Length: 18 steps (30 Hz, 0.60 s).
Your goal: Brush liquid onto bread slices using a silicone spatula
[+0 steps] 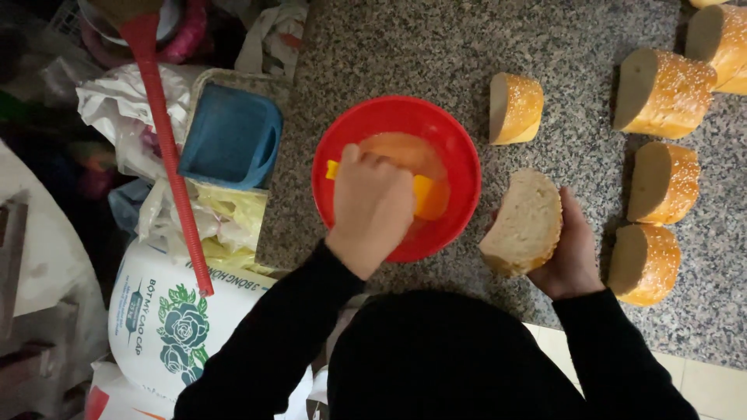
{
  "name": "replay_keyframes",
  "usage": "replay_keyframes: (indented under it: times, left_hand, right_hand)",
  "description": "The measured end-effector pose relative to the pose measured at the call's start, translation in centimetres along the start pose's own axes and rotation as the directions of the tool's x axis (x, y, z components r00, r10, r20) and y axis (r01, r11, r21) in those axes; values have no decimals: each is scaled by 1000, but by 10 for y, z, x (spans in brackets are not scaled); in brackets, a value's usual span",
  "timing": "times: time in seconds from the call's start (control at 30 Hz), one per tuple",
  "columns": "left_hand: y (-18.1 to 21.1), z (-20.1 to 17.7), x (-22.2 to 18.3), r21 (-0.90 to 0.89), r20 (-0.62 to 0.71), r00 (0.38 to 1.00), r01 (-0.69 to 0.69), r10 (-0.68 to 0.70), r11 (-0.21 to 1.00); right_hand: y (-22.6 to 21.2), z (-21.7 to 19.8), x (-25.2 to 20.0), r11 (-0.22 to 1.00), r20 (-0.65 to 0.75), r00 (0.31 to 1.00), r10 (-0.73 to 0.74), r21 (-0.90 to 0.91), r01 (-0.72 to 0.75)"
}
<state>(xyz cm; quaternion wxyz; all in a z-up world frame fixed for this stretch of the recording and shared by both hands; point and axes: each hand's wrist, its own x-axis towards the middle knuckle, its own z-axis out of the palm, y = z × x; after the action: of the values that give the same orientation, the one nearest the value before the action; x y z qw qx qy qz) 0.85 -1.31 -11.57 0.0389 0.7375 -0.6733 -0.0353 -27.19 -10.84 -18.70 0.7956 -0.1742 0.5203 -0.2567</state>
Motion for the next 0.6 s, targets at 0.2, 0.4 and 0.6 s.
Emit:
replay_keyframes:
  times: [0.2,0.4,0.6]
  left_hand:
    - [-29,-3,-8,-129,-7,999,49,-50,990]
    - [-44,-52,-18,-393,-33,996,68,-88,917]
    - [4,-105,-15,39,-596,790,-148,142,988]
  right_hand:
    - [-13,20,-6,999,5,999,-45,9,45]
    - [-20,30,5,991,16,996,-88,104,86]
    - [-21,54,-8,954,132,968,-213,241,177]
